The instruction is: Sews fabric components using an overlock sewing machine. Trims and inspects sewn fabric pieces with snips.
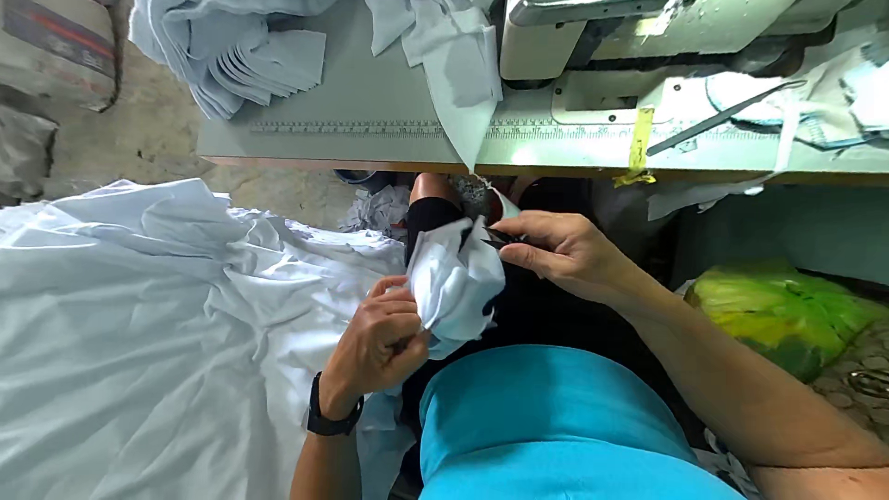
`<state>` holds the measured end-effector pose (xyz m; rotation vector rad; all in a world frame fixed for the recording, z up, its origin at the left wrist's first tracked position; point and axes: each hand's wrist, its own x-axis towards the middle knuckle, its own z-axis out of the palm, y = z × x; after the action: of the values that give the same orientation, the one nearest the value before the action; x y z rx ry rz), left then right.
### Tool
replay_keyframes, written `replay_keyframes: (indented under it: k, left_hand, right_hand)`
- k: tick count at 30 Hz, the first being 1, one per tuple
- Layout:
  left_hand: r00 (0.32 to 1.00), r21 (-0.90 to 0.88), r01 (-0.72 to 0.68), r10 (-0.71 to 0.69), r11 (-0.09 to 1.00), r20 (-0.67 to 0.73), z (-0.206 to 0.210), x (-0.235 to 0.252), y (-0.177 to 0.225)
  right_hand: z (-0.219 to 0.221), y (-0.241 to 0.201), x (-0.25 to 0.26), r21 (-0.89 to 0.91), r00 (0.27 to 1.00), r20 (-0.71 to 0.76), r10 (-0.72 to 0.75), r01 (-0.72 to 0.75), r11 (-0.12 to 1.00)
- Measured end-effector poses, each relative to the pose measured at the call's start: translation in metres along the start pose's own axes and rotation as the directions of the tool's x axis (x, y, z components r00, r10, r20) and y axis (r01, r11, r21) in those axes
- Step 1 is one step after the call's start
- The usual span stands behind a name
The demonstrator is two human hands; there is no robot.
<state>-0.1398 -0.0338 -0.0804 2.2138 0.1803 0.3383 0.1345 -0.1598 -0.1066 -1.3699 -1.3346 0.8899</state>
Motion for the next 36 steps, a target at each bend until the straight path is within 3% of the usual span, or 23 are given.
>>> replay_keyframes:
  k: [2,5,7,13,18,21,23,26,28,31,34,36]
  left_hand:
    - [0.999,0.047,-0.029,0.027,0.998,0.040,0.002,-0.001,0.006]
    - [0.997,0.059,-0.062,0.059,0.996,0.056,0.004,-0.002,0.012]
    - [0.995,0.075,-0.086,0.082,0.993,0.052,0.004,-0.001,0.013]
    - [0.989,0.129,-0.127,0.116,0.983,0.088,0.006,0.002,0.018]
    - [0.981,0.148,-0.147,0.125,0.978,0.147,0.009,0.005,0.022]
    - [0.977,0.156,-0.156,0.129,0.975,0.172,0.010,0.006,0.024]
    - [0.983,0.110,-0.136,0.120,0.985,0.139,0.010,0.005,0.021]
    - [0.990,-0.208,0.028,-0.056,0.978,-0.132,0.013,-0.001,0.010]
    - [0.912,-0.473,0.129,-0.291,0.872,-0.289,0.014,0.001,0.012]
    - [0.751,-0.746,0.138,-0.559,0.652,-0.350,0.020,0.011,0.020]
    - [0.659,-0.846,0.066,-0.660,0.529,-0.361,0.029,0.021,0.019]
    - [0.643,-0.871,0.029,-0.676,0.491,-0.360,0.035,0.027,0.019]
  right_hand:
    - [0.004,-0.009,-0.005,0.313,0.977,0.132,0.168,-0.202,0.928]
    - [0.010,-0.006,-0.012,0.514,0.906,0.321,0.276,-0.411,0.753]
    - [0.013,-0.004,-0.015,0.532,0.859,0.383,0.340,-0.506,0.679]
    - [0.013,-0.003,-0.015,0.453,0.750,0.461,0.474,-0.658,0.601]
    - [0.016,-0.009,-0.006,0.462,0.720,0.512,0.469,-0.691,0.556]
    - [0.020,-0.008,-0.004,0.483,0.763,0.455,0.459,-0.644,0.593]
    - [0.019,-0.010,-0.003,0.498,0.812,0.333,0.479,-0.583,0.642]
    - [0.017,-0.014,-0.001,0.426,0.865,0.010,0.501,-0.457,0.781]
    - [0.017,-0.012,-0.003,0.402,0.894,-0.120,0.432,-0.354,0.844]
    - [0.022,-0.011,-0.015,0.397,0.936,-0.184,0.300,-0.208,0.894]
    - [0.030,-0.011,-0.022,0.346,0.943,-0.304,0.132,-0.020,0.938]
    - [0.033,-0.010,-0.026,0.288,0.942,-0.336,0.023,0.080,0.954]
